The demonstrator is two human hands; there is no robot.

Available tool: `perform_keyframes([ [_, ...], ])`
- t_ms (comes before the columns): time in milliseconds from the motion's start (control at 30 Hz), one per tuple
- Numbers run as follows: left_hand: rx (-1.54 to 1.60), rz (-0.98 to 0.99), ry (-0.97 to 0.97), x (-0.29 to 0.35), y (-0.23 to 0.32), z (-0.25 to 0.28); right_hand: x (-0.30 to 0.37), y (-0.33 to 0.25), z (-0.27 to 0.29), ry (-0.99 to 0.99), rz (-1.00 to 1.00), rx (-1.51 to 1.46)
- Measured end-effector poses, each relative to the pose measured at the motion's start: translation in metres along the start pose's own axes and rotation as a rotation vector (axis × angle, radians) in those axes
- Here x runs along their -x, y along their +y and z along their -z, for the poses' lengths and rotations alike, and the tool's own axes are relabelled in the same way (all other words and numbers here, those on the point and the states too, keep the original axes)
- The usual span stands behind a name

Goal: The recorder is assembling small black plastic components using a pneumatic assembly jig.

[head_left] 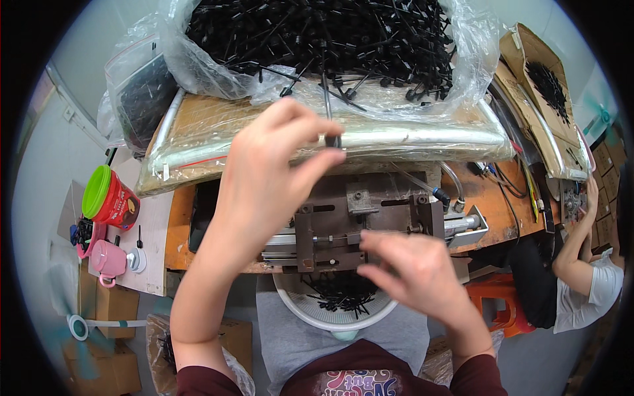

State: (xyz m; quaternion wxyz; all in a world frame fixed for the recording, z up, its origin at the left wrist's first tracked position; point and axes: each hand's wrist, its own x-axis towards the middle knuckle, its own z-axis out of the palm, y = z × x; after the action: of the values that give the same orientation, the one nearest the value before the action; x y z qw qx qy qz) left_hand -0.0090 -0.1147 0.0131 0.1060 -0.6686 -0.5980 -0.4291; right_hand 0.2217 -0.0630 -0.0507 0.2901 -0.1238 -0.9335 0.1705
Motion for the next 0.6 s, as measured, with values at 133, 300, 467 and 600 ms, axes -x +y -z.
perform_keyframes([
  [133, 0.063, 0.123, -0.005, 0.049, 0.028, 0.022, -0.093, 0.01, 0.014, 0.254, -0.106, -0.099],
  [300, 0.094, 0.082, -0.03, 0.085, 0.051, 0.025, -0.22, 0.089, -0.001, 0.382, -0.176, 0.091],
  [467, 0.167, 0.111, -0.032, 0.113, 0.059, 0.023, -0.283, 0.089, -0.029, 0.201, -0.546, 0.284],
  [600, 0.219, 0.118, -0.058, 0.124, 0.059, 0.019, -0.306, 0.078, -0.042, 0.158, -0.657, 0.379],
])
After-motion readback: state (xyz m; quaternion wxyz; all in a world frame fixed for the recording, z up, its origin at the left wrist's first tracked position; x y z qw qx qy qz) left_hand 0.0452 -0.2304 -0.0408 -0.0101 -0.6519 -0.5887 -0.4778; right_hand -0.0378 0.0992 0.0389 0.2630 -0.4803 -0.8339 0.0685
